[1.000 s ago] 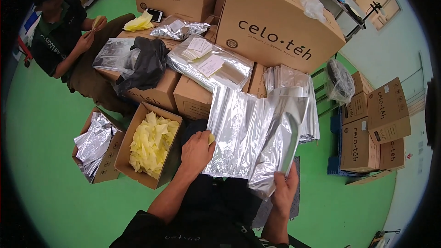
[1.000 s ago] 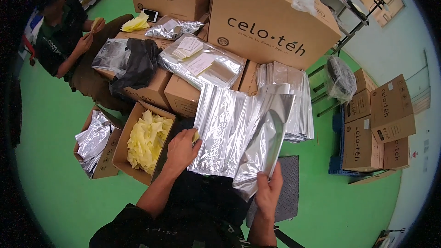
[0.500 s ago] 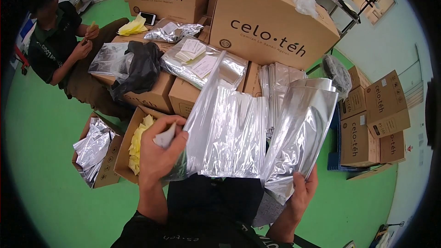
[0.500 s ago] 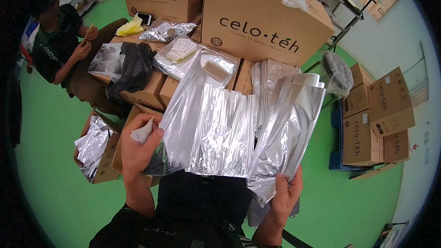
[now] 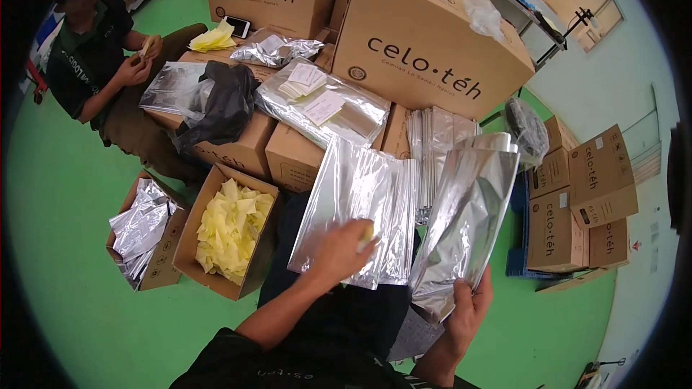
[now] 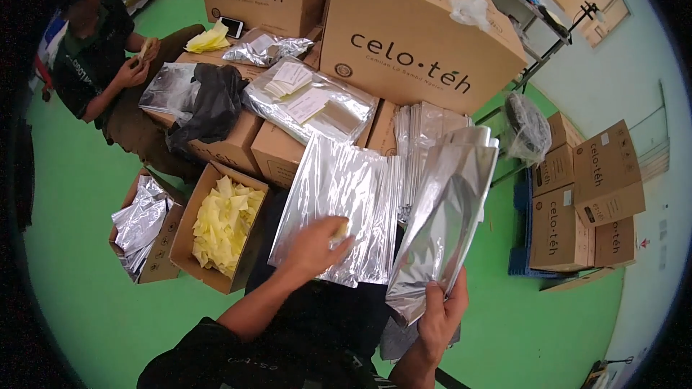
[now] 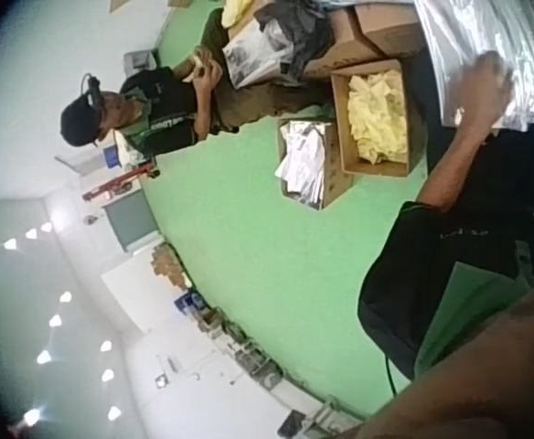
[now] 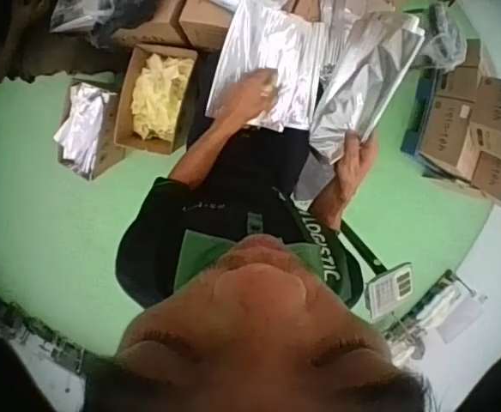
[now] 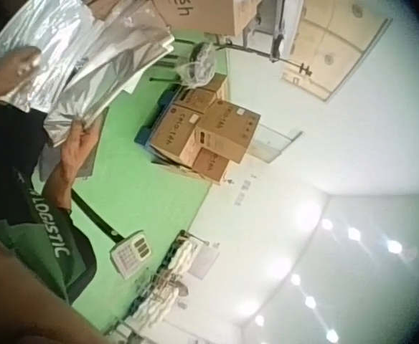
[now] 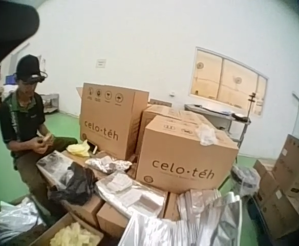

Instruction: Peel and apply adhesive labels to silver foil packaging bags in a warehouse setting.

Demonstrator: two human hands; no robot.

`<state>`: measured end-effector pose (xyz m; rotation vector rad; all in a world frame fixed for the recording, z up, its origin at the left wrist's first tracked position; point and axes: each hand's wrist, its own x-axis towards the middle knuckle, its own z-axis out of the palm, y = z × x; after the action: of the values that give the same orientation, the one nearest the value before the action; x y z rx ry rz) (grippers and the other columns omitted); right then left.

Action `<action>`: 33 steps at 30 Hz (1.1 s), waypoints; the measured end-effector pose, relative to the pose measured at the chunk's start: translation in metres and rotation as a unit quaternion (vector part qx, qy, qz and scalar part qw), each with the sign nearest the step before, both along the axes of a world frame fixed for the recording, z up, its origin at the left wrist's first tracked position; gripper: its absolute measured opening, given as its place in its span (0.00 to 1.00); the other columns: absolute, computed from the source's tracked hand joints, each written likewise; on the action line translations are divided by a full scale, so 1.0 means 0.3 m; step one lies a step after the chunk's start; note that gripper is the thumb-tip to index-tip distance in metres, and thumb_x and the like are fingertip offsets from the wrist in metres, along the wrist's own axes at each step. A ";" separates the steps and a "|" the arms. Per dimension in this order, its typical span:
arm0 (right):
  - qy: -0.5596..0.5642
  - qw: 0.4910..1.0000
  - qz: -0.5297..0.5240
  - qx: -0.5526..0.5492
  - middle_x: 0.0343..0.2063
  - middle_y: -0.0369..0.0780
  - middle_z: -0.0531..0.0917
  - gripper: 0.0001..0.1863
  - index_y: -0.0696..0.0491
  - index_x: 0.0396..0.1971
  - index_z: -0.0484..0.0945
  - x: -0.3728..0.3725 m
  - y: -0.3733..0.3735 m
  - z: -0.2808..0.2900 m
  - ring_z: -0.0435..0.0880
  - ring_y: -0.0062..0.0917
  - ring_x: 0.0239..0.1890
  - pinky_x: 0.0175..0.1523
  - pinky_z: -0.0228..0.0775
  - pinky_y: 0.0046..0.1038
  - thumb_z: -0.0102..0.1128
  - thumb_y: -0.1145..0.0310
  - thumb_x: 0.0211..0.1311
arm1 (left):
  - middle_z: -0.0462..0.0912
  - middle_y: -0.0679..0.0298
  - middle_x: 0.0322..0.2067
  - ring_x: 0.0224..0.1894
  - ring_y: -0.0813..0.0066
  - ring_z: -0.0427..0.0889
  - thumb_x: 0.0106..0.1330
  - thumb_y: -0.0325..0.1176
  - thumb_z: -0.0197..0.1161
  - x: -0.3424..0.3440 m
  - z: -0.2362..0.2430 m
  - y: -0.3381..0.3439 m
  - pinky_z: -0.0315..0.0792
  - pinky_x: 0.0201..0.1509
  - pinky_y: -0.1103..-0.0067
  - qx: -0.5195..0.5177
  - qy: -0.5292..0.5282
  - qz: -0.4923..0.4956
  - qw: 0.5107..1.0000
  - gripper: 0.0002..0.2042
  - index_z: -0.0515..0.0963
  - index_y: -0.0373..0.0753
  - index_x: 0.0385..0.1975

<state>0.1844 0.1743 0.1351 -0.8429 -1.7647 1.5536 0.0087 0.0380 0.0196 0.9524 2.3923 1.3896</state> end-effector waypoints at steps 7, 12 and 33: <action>-0.088 0.972 0.206 0.068 0.45 0.51 0.79 0.27 0.63 0.65 0.63 -0.193 -0.094 -0.172 0.80 0.26 0.44 0.48 0.72 0.25 0.50 0.77 0.65 | 0.83 0.51 0.40 0.40 0.51 0.83 0.62 0.35 0.65 -0.197 0.001 -0.232 0.76 0.45 0.66 -0.035 0.049 0.163 0.985 0.18 0.77 0.33 0.50; -0.123 0.950 0.278 0.068 0.55 0.60 0.72 0.38 0.70 0.66 0.55 -0.348 -0.230 -0.397 0.74 0.48 0.57 0.63 0.64 0.42 0.58 0.58 0.69 | 0.85 0.50 0.34 0.37 0.66 0.84 0.67 0.34 0.62 -0.170 -0.090 -0.223 0.75 0.44 0.74 0.108 -0.156 0.136 0.972 0.16 0.78 0.30 0.49; -0.221 0.942 0.043 0.248 0.43 0.58 0.78 0.30 0.66 0.52 0.68 -0.268 0.091 -0.488 0.76 0.55 0.47 0.55 0.66 0.47 0.69 0.64 0.55 | 0.84 0.51 0.46 0.48 0.63 0.83 0.61 0.39 0.68 -0.325 -0.074 -0.052 0.74 0.53 0.73 -0.025 -0.227 0.041 0.973 0.24 0.76 0.31 0.53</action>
<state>0.1041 0.2015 -0.0112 -0.9047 -2.4042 0.9275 -0.0889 0.0224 -0.0025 0.4600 2.1236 1.3871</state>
